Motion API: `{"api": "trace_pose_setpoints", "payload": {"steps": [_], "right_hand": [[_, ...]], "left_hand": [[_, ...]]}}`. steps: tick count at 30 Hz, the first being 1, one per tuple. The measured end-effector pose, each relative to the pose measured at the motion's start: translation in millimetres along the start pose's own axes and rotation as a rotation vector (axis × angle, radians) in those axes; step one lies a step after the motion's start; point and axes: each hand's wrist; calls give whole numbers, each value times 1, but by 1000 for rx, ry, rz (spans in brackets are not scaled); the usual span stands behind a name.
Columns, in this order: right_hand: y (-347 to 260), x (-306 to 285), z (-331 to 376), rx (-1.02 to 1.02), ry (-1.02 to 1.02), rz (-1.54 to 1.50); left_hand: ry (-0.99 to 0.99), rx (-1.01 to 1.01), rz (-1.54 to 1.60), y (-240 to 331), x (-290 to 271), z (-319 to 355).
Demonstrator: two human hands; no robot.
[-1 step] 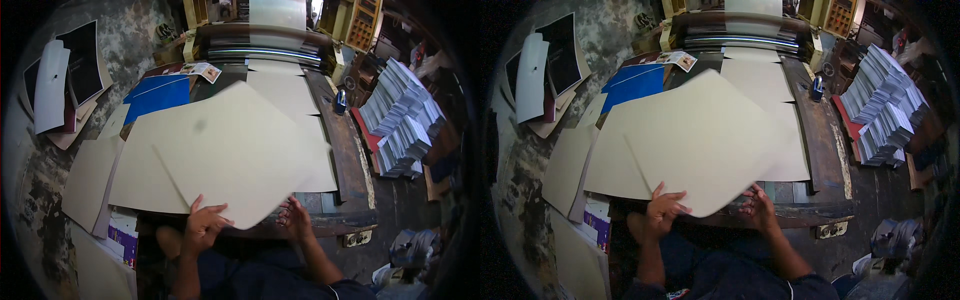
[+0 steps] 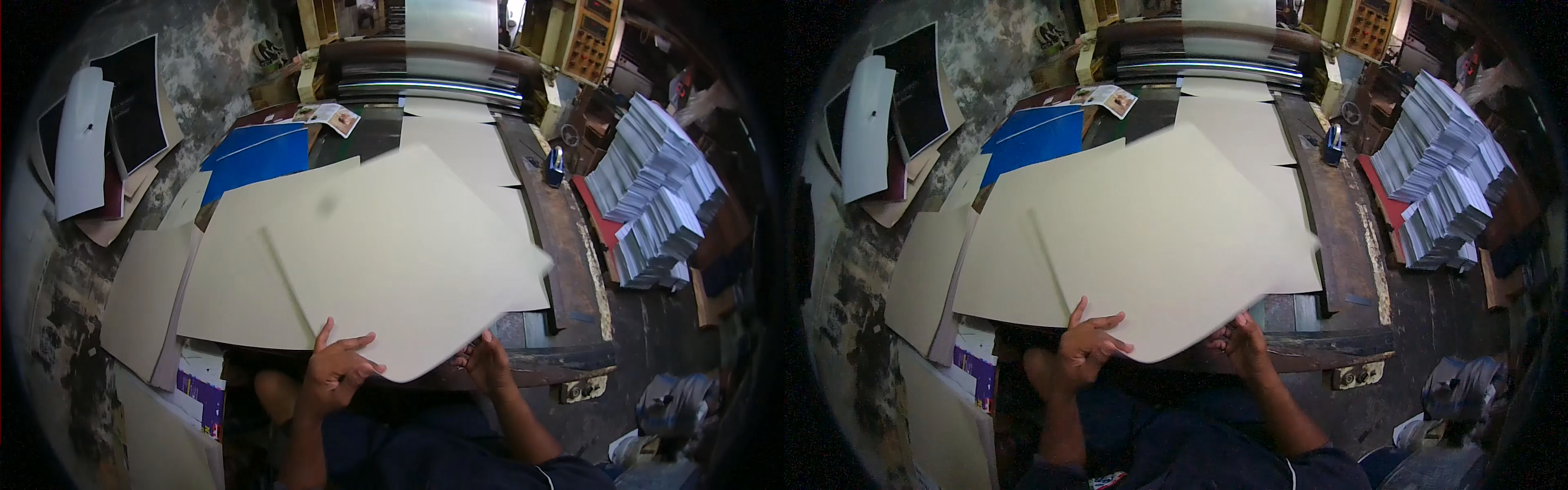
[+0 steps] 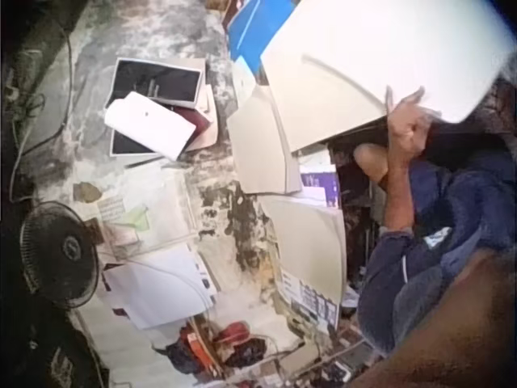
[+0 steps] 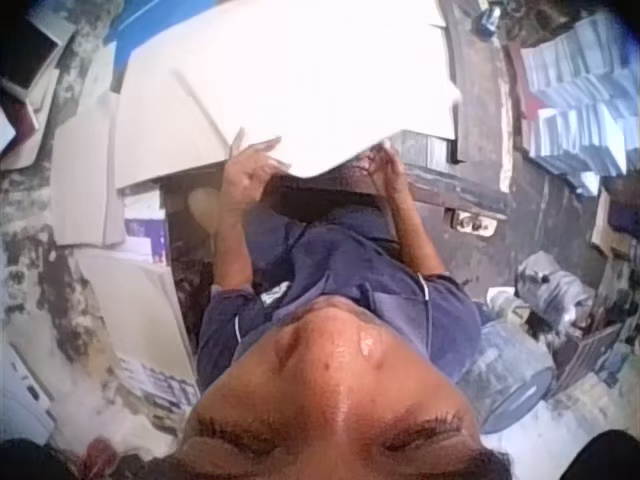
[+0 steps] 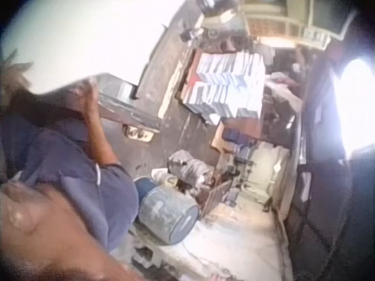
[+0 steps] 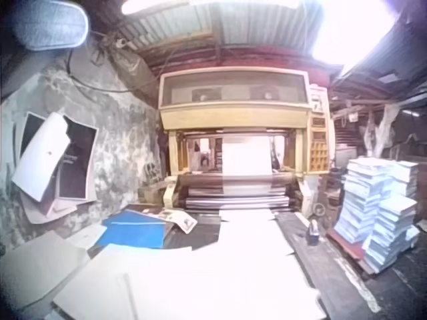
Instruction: The person picks up large sheets of paper by hand from various stacks, aligns them on a metal workbench in front of a machine, and moves different stacks across the workspace surface.
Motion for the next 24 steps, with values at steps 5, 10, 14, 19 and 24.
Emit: {"api": "trace_pose_setpoints", "payload": {"steps": [5, 10, 14, 19, 24], "right_hand": [[-3, -5, 15, 70, 253, 185], [20, -34, 42, 229, 187, 137], [31, -39, 67, 299, 144, 160], [40, -48, 89, 394, 171, 135], [44, -42, 104, 405, 181, 155]], "left_hand": [[-41, 21, -139, -3, -4, 0], [16, -78, -387, -27, -35, -8], [20, -191, -306, -42, -43, -4], [68, -205, -248, -51, -42, -2], [54, -235, -179, -53, -43, -3]]}}
Point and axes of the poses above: each hand's wrist, its own z-axis away from the middle knuckle, its own x-axis out of the palm, y = z × x, and after that the axes turned 2 degrees about -x, right-handed
